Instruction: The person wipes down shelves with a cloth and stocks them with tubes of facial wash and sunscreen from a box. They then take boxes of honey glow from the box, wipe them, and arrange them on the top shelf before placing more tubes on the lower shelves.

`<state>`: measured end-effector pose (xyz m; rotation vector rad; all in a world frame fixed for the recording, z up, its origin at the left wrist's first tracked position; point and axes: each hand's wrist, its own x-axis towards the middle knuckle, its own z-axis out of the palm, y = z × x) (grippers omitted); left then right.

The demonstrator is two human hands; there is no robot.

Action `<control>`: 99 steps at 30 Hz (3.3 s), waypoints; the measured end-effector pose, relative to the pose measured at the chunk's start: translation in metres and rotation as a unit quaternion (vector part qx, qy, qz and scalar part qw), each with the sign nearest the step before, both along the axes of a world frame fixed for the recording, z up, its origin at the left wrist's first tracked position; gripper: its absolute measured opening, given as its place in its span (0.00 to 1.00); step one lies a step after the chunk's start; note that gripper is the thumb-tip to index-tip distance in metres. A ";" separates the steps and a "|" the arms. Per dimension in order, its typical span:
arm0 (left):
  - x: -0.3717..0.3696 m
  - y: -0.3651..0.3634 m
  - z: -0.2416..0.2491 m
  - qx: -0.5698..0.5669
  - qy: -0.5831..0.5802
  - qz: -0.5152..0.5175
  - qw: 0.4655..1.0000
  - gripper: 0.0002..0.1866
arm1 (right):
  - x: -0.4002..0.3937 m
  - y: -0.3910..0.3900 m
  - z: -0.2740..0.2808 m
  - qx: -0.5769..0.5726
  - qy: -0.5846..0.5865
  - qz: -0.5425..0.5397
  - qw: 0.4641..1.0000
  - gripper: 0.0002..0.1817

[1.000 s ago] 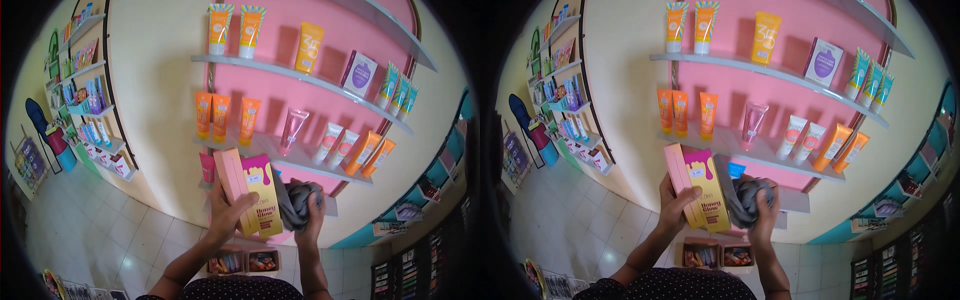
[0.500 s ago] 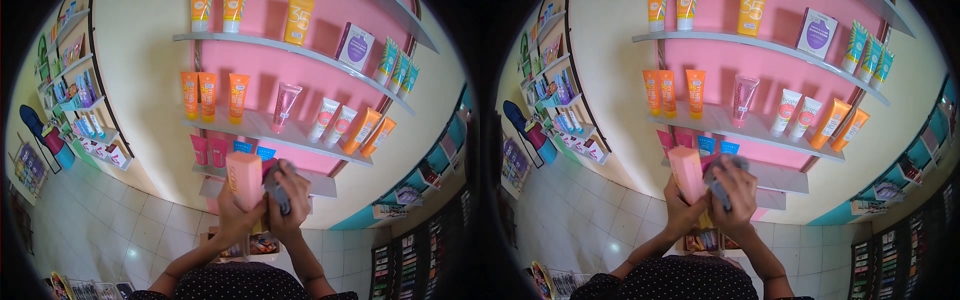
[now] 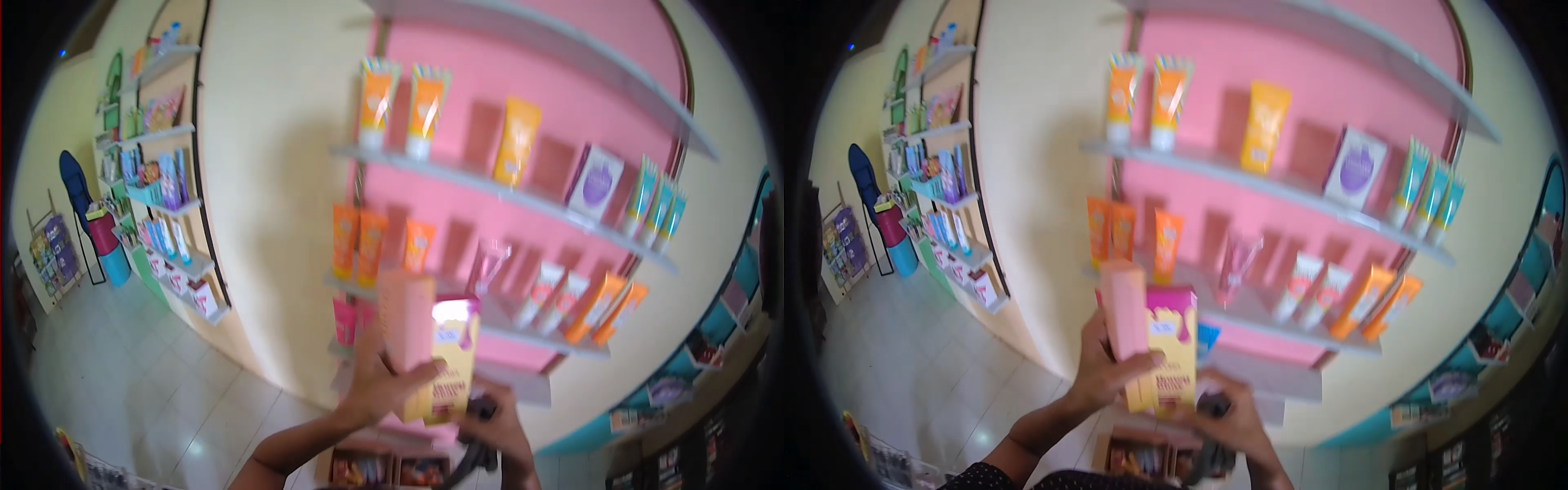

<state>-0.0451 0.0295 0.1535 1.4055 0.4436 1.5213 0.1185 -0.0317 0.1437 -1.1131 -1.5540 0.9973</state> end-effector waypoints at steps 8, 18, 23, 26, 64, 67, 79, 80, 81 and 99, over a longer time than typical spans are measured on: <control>-0.027 0.036 0.154 0.213 0.045 0.015 0.976 0.22 | -0.008 0.015 0.125 0.148 0.061 0.004 0.987 0.20; -0.074 0.182 0.429 0.352 0.016 0.205 0.913 0.19 | -0.033 0.117 0.414 0.344 -0.180 -0.083 0.918 0.17; -0.067 0.216 0.431 0.269 0.051 0.148 0.950 0.16 | -0.049 0.188 0.455 0.210 -0.306 -0.010 0.928 0.16; -0.072 0.232 0.422 0.249 0.065 0.104 0.961 0.16 | -0.050 0.225 0.451 0.157 -0.290 -0.030 0.944 0.16; -0.095 0.241 0.375 0.209 0.235 0.029 0.949 0.28 | -0.081 0.222 0.446 0.151 -0.408 -0.193 0.880 0.27; -0.097 0.247 0.376 0.213 0.243 0.008 0.946 0.28 | -0.075 0.230 0.449 0.155 -0.392 -0.172 0.890 0.31; -0.137 0.206 0.294 0.331 -0.053 0.252 0.908 0.21 | 0.079 0.193 0.485 0.475 -0.035 -0.541 0.693 0.30; -0.138 0.185 0.269 0.345 -0.109 0.278 0.890 0.18 | 0.078 0.180 0.475 0.483 -0.102 -0.682 0.540 0.36; -0.140 0.173 0.245 0.337 -0.137 0.292 0.885 0.17 | 0.089 0.184 0.476 0.464 -0.192 -0.619 0.604 0.41; -0.143 0.024 -0.081 -0.055 -0.041 0.405 0.912 0.07 | 0.194 0.136 0.430 0.315 -0.530 -0.293 0.731 0.16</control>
